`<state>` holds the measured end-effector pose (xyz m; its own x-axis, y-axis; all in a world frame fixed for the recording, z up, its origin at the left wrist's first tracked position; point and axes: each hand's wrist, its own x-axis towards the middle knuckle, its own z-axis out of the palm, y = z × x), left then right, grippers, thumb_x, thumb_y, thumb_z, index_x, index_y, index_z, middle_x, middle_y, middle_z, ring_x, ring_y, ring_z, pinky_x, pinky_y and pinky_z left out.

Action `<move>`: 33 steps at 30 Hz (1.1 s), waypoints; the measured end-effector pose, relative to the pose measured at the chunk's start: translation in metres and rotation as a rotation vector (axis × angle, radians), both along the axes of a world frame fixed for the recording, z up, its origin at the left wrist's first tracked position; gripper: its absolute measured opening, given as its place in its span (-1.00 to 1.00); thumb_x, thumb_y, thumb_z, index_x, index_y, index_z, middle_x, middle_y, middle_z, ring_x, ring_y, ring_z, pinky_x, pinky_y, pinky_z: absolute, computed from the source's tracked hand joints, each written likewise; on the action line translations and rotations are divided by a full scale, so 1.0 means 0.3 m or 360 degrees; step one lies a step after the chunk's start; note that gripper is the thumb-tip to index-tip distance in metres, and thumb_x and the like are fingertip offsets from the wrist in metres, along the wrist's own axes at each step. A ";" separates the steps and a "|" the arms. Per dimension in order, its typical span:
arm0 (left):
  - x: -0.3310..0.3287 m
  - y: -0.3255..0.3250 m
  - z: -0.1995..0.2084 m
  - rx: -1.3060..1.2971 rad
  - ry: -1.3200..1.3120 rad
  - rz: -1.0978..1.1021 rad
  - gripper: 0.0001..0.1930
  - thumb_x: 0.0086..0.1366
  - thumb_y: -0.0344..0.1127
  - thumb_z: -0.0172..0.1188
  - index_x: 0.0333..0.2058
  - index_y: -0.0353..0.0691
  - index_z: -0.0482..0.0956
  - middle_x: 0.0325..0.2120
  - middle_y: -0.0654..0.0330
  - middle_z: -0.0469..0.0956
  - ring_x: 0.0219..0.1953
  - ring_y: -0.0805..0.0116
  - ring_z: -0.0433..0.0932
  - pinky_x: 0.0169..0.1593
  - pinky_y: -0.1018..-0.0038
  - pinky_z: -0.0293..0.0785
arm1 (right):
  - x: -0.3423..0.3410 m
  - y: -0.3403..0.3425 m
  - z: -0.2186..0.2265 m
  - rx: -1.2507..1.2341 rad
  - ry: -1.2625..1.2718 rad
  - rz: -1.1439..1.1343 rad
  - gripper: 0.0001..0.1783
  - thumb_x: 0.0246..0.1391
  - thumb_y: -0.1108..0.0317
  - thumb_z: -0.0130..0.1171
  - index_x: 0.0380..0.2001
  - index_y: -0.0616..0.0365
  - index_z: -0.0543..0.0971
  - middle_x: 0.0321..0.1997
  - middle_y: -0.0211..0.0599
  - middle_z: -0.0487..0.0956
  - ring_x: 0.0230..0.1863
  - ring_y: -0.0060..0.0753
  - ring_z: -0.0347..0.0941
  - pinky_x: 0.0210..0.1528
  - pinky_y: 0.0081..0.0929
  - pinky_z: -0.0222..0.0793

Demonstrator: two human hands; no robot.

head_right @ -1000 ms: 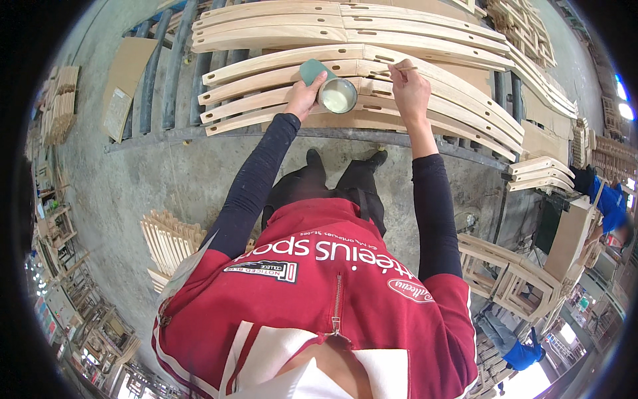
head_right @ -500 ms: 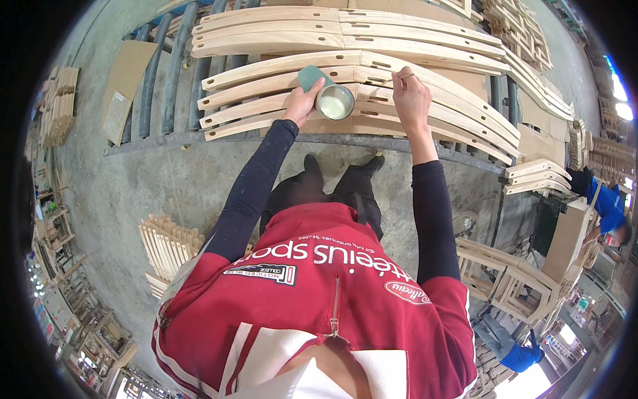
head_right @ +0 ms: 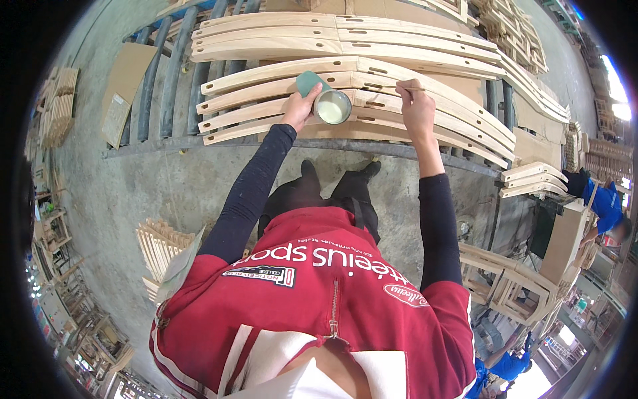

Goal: The person applies a light-colored liquid to curved wooden pieces using a brush. They repeatedly dip the brush into a small container and paint the surface of each piece, moving along a row of stacked parts.

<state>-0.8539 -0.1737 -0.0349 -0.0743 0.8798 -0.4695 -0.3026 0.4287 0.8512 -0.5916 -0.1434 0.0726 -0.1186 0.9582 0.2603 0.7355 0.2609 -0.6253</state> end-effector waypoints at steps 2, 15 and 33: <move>0.002 0.000 -0.008 0.0009 -0.0032 0.0019 -0.57 0.26 0.07 0.26 -0.17 -0.22 0.57 -0.37 0.31 0.57 -0.43 0.54 0.53 -0.42 0.53 0.50 | 0.001 -0.029 0.024 -0.0063 0.0328 -0.0017 -0.88 0.20 0.40 0.17 -0.26 0.21 0.57 -0.36 -0.21 0.69 -0.28 -0.38 0.66 -0.25 -0.50 0.51; -0.011 0.007 -0.028 0.0012 0.0071 -0.0025 -0.56 0.27 0.05 0.25 -0.09 -0.20 0.54 -0.30 0.27 0.58 -0.35 0.50 0.56 -0.37 0.50 0.53 | -0.160 -0.218 0.063 -0.0370 0.0360 0.0122 -0.85 0.19 0.42 0.21 -0.31 0.32 0.54 -0.35 -0.24 0.67 -0.28 -0.54 0.63 -0.20 -0.63 0.52; 0.003 -0.027 -0.001 0.0084 -0.0007 0.0072 -0.62 0.27 0.04 0.27 -0.24 -0.20 0.60 -0.41 0.34 0.58 -0.48 0.57 0.51 -0.46 0.57 0.44 | -0.113 -0.247 -0.062 -0.1288 0.1782 -0.0376 -0.77 0.25 0.30 0.15 -0.19 0.26 0.46 -0.10 -0.01 0.61 -0.12 -0.34 0.62 -0.14 -0.54 0.58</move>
